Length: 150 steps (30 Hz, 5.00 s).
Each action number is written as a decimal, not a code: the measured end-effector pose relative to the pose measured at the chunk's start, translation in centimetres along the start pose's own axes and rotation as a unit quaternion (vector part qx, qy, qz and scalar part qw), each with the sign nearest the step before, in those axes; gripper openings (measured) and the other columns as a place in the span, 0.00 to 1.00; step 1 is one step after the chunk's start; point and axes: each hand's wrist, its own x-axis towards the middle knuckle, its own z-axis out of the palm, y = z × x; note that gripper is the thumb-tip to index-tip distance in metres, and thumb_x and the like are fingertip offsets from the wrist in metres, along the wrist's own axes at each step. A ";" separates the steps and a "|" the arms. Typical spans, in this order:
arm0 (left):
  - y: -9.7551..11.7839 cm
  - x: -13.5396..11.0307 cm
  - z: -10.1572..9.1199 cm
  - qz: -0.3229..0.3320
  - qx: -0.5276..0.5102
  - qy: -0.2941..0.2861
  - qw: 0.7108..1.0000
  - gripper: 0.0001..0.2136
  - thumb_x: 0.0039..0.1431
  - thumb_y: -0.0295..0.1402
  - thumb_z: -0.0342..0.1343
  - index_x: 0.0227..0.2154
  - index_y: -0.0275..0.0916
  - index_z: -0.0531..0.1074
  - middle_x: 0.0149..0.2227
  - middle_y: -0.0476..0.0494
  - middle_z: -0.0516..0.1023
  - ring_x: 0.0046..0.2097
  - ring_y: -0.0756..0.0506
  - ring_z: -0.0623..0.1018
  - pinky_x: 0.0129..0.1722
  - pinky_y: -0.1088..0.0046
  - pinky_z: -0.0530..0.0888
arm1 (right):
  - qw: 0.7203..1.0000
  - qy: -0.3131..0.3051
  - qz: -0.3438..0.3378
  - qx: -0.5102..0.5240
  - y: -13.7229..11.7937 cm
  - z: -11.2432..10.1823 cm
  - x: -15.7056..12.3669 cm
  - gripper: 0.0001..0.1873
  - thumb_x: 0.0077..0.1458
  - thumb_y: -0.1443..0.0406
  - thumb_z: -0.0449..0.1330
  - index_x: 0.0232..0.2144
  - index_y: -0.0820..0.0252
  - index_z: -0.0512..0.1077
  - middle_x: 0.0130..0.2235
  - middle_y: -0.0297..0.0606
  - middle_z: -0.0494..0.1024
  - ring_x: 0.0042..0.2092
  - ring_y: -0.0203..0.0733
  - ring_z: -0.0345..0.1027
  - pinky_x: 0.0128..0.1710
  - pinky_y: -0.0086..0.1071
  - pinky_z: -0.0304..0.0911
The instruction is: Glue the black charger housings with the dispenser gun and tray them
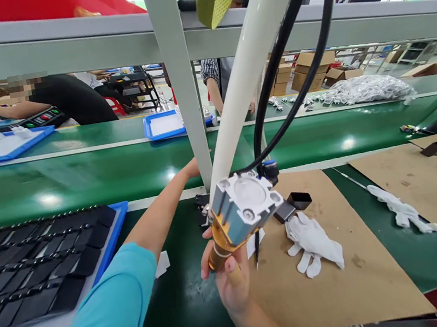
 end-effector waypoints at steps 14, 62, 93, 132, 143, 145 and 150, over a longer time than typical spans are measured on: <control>3.9 -9.2 -6.4 -0.079 0.231 0.080 0.966 0.17 0.49 0.34 0.64 0.42 0.38 0.72 0.40 0.41 0.77 0.44 0.38 0.76 0.43 0.64 0.71 | 1.000 -0.007 0.022 0.017 -0.7 0.2 -0.1 0.16 0.59 0.49 0.52 0.45 0.47 0.65 0.45 0.35 0.69 0.22 0.30 0.64 0.19 0.29 0.54; 9.4 -38.6 6.7 -0.152 0.026 0.117 0.981 0.21 0.50 0.39 0.66 0.47 0.44 0.73 0.48 0.42 0.79 0.50 0.39 0.77 0.51 0.59 0.72 | 0.999 -0.028 0.030 -0.018 -0.6 3.7 -1.3 0.18 0.55 0.46 0.54 0.39 0.49 0.61 0.41 0.32 0.70 0.19 0.28 0.61 0.15 0.27 0.55; 11.3 -37.2 8.0 -0.170 0.036 0.217 0.961 0.15 0.51 0.42 0.63 0.37 0.42 0.66 0.30 0.51 0.79 0.27 0.48 0.77 0.27 0.75 0.70 | 0.999 -0.015 -0.004 -0.039 0.5 5.6 -1.5 0.24 0.55 0.42 0.53 0.47 0.47 0.63 0.42 0.36 0.71 0.16 0.27 0.60 0.09 0.28 0.48; 10.8 -32.3 5.2 -0.105 0.132 0.059 0.984 0.22 0.58 0.39 0.59 0.56 0.46 0.69 0.48 0.46 0.81 0.47 0.40 0.81 0.45 0.64 0.77 | 0.896 -0.013 -0.027 -0.443 -1.7 -11.2 6.1 0.26 0.55 0.59 0.61 0.55 0.48 0.60 0.54 0.40 0.71 0.51 0.43 0.72 0.54 0.43 0.67; 8.6 -31.9 6.8 -0.057 0.109 0.122 0.985 0.20 0.56 0.41 0.60 0.51 0.42 0.71 0.45 0.44 0.83 0.42 0.41 0.83 0.39 0.68 0.79 | 0.550 -0.153 0.261 -0.779 -5.2 -12.1 5.7 0.18 0.53 0.55 0.59 0.18 0.57 0.65 0.21 0.36 0.74 0.24 0.39 0.66 0.25 0.31 0.53; 8.7 -32.1 7.0 -0.049 0.101 0.126 0.986 0.20 0.56 0.40 0.61 0.51 0.42 0.71 0.46 0.43 0.82 0.43 0.41 0.83 0.41 0.68 0.79 | 0.539 -0.175 0.278 -0.776 -5.2 -12.1 5.7 0.17 0.53 0.57 0.59 0.18 0.57 0.65 0.22 0.36 0.75 0.24 0.39 0.67 0.25 0.31 0.53; 9.1 -32.1 7.1 -0.030 0.070 0.144 0.987 0.20 0.56 0.38 0.62 0.52 0.41 0.71 0.48 0.42 0.81 0.46 0.41 0.82 0.45 0.67 0.79 | 0.583 -0.177 0.309 -0.730 -6.4 -12.3 5.9 0.13 0.56 0.57 0.57 0.24 0.58 0.70 0.23 0.36 0.76 0.25 0.39 0.69 0.25 0.30 0.58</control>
